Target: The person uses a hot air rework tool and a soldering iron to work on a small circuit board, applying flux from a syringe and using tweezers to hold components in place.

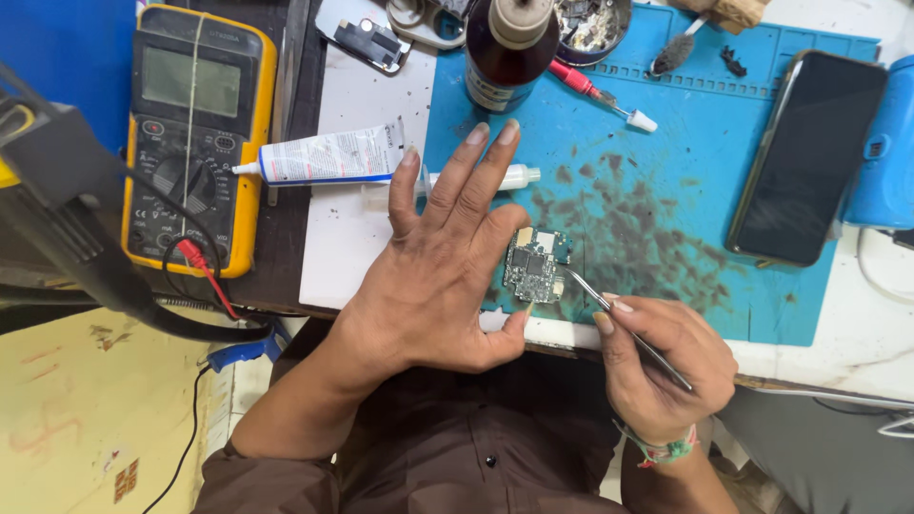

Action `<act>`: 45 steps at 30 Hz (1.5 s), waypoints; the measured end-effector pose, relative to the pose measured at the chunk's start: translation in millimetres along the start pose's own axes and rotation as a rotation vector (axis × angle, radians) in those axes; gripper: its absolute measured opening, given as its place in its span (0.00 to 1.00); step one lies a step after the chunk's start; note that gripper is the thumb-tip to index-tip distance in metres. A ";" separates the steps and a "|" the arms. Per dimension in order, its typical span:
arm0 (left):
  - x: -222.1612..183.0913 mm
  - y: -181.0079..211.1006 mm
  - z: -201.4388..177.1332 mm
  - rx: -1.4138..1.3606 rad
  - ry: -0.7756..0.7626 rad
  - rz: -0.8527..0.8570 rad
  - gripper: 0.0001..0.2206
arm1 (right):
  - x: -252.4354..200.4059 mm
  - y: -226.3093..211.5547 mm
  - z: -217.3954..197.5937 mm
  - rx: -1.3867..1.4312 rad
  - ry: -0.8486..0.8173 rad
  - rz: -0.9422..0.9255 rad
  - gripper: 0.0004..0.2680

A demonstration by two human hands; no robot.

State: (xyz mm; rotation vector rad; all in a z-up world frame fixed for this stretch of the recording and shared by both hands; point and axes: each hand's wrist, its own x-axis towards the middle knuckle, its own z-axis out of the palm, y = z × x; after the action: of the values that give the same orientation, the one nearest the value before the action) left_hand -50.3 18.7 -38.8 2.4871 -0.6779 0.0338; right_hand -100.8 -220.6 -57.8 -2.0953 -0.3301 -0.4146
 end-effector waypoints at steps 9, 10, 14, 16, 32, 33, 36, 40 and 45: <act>1.5 -2.8 0.7 -0.031 -0.008 -0.014 0.28 | 1.6 -0.6 -1.8 -0.020 -0.045 0.028 0.07; 1.5 -3.3 0.8 -0.034 -0.007 -0.008 0.28 | 1.4 -0.8 -1.7 -0.022 -0.045 0.026 0.07; 0.4 -5.4 2.5 -0.037 0.001 0.001 0.27 | 1.1 0.0 -0.2 -0.018 -0.033 0.030 0.07; 0.5 -6.0 3.6 -0.033 0.001 0.005 0.27 | 1.4 2.0 0.2 -0.016 -0.031 0.024 0.07; -0.1 -7.7 6.2 -0.048 0.006 0.021 0.26 | -1.2 3.9 0.2 -0.027 -0.049 0.024 0.07; -0.1 -7.6 6.6 -0.052 0.008 0.022 0.26 | -1.2 3.5 0.0 -0.026 -0.050 0.024 0.07; -0.8 -7.0 6.5 -0.050 0.004 0.010 0.26 | -0.6 2.5 0.3 -0.025 -0.051 0.023 0.07; -0.7 -7.0 5.2 -0.057 0.006 0.014 0.26 | -0.1 0.9 0.9 -0.028 -0.057 0.024 0.07; 0.1 -6.5 4.8 -0.060 0.004 0.011 0.26 | 0.7 1.4 0.8 -0.032 -0.060 0.009 0.07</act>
State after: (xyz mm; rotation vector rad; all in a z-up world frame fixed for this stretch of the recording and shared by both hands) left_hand -47.6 20.8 -46.1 2.4251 -0.6806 0.0221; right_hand -99.5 -220.5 -58.9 -2.1429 -0.3511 -0.3538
